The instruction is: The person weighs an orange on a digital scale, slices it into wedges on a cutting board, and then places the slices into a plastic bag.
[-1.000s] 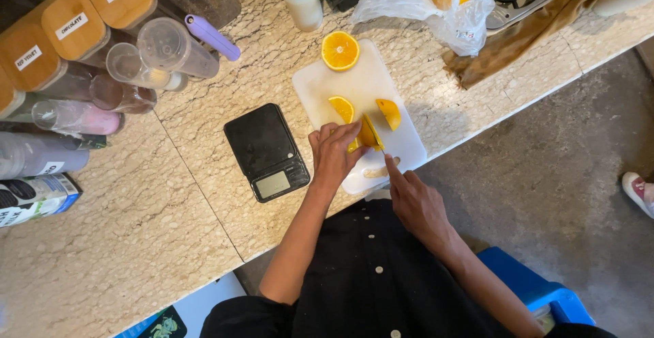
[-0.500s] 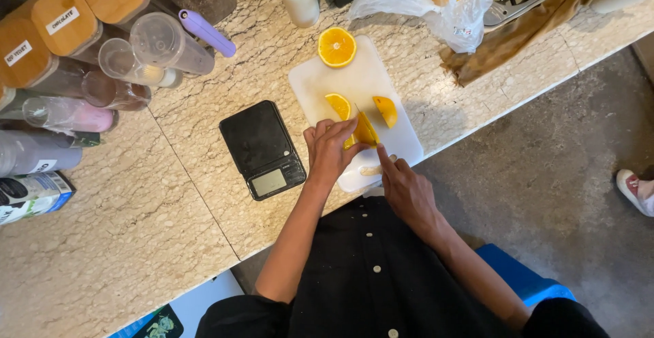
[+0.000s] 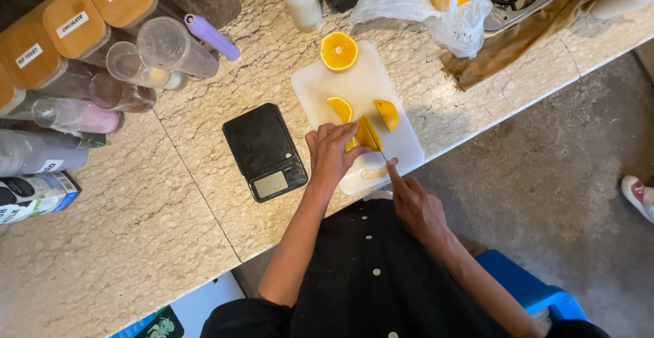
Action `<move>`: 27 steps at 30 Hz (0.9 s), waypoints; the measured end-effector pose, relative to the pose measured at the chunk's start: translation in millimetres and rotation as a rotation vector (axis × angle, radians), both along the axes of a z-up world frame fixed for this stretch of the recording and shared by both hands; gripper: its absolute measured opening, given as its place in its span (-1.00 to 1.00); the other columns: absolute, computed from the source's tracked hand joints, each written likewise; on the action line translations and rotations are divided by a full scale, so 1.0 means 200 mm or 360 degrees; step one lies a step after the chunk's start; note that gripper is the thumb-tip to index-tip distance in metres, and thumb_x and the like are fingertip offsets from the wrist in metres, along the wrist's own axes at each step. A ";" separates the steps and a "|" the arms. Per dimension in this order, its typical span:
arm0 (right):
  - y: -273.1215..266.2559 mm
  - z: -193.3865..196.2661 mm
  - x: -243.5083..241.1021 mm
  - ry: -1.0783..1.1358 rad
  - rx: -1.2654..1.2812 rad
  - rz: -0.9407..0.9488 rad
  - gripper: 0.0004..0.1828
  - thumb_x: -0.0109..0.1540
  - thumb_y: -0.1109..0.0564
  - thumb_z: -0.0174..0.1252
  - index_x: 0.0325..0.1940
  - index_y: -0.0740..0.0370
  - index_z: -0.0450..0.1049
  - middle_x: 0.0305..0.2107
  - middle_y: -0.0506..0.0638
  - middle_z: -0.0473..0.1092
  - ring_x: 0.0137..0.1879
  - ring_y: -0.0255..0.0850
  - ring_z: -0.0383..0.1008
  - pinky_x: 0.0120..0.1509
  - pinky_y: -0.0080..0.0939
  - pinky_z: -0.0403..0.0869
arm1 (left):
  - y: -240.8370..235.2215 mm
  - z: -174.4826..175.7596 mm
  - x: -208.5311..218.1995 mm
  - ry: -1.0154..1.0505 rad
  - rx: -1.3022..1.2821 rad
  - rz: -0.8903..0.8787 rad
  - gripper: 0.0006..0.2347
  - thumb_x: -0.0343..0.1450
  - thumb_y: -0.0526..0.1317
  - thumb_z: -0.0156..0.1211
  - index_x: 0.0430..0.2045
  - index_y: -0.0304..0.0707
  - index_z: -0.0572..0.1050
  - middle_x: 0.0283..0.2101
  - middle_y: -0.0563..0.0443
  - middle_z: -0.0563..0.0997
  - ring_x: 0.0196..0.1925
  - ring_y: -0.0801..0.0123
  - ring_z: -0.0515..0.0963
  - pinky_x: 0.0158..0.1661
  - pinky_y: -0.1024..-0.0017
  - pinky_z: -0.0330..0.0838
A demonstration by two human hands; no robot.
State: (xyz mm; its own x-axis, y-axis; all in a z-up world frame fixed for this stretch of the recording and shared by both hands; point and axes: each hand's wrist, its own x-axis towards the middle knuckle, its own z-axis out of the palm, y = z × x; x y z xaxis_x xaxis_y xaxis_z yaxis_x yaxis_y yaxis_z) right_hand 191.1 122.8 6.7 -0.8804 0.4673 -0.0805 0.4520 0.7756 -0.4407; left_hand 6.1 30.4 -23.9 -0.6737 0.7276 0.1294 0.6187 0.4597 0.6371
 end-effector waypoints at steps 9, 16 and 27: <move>0.01 -0.05 -0.15 0.0124 0.0071 0.0047 -0.45 0.24 0.17 -0.17 0.35 0.04 0.13 -0.48 0.13 0.37 -0.62 0.00 0.40 -0.60 -0.08 0.37 | -0.01 -0.01 0.02 0.0087 -0.0016 -0.0008 -0.53 0.15 -0.07 0.41 -0.06 -0.04 0.47 -0.10 0.14 0.57 -0.01 0.30 0.43 -0.05 0.24 0.11; -0.01 -0.10 0.12 0.0054 0.0204 0.0028 -0.42 0.21 0.09 -0.12 0.35 -0.15 0.13 -0.53 0.03 0.33 -0.65 -0.01 0.37 -0.63 -0.07 0.36 | 0.00 -0.01 0.04 0.0020 -0.0095 0.0029 -0.51 0.20 -0.06 0.37 0.02 -0.07 0.41 -0.05 0.06 0.55 0.00 0.28 0.42 -0.05 0.22 0.09; 0.00 -0.16 -0.02 0.0295 0.0263 0.0026 -0.41 0.22 0.11 -0.15 0.36 -0.18 0.11 -0.55 -0.04 0.27 -0.72 -0.09 0.28 -0.68 -0.18 0.30 | 0.00 0.00 0.14 0.0031 -0.0105 0.0055 -0.47 0.12 0.00 0.38 -0.05 -0.11 0.39 -0.16 0.03 0.54 -0.01 0.23 0.40 -0.03 0.19 0.10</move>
